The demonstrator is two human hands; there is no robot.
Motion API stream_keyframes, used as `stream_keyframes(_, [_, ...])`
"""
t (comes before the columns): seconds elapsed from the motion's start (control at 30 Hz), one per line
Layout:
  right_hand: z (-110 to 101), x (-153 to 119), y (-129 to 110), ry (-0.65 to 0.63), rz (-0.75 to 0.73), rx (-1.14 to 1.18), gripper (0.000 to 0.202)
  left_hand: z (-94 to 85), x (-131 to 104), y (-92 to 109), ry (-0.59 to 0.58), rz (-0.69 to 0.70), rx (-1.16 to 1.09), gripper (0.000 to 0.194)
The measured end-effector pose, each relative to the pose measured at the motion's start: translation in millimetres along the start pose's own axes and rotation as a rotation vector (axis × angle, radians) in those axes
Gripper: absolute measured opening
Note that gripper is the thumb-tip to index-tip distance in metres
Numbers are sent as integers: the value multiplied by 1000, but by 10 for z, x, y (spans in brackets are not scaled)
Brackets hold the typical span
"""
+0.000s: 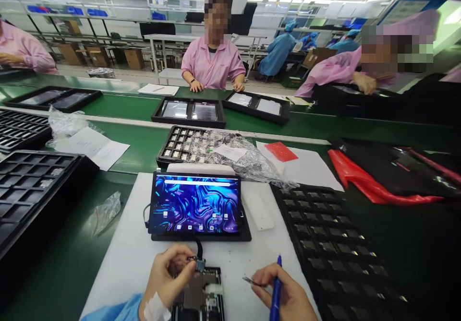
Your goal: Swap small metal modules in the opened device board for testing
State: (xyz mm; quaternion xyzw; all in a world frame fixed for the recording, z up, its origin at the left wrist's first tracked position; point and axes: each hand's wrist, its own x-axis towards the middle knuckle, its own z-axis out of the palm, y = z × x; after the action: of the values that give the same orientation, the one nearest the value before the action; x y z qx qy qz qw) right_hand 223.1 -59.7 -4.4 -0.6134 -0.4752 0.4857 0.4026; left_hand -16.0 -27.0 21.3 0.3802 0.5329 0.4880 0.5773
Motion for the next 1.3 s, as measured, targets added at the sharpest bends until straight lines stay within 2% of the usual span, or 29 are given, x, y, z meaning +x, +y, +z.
stream_keyframes(0.07, [81, 28, -149, -76, 18, 190, 24, -1, -11, 16, -10, -30, -49, 41])
stream_keyframes(0.17, [315, 81, -366, -118, -5, 384, 31, 7, -17, 55, -9, -52, -115, 42])
stream_keyframes(0.3, [614, 173, -558, -190, -9, 452, 34, 1, -3, 83, -1, -52, -163, 42])
stream_keyframes(0.4, [715, 218, -583, -232, 32, 470, 32, -14, 9, 68, -4, -55, -193, 42])
stream_keyframes(0.53, [749, 236, -494, -404, 75, 482, 31, -18, 6, 40, -23, -32, -194, 39])
stream_keyframes(0.6, [760, 238, -450, -441, 94, 495, 31, -11, -3, 42, -24, -43, -197, 39])
stream_keyframes(0.73, [779, 235, -435, -391, 113, 510, 31, -3, -17, 69, -38, -73, -181, 41])
stream_keyframes(0.9, [773, 241, -444, -392, 141, 570, 33, -15, -17, 84, -51, -87, -150, 43])
stream_keyframes(1.13, [747, 261, -418, -408, 97, 478, 31, -8, -26, 105, -52, -105, -161, 43])
stream_keyframes(1.3, [748, 255, -415, -370, 76, 425, 30, -3, -35, 102, -37, -106, -166, 42])
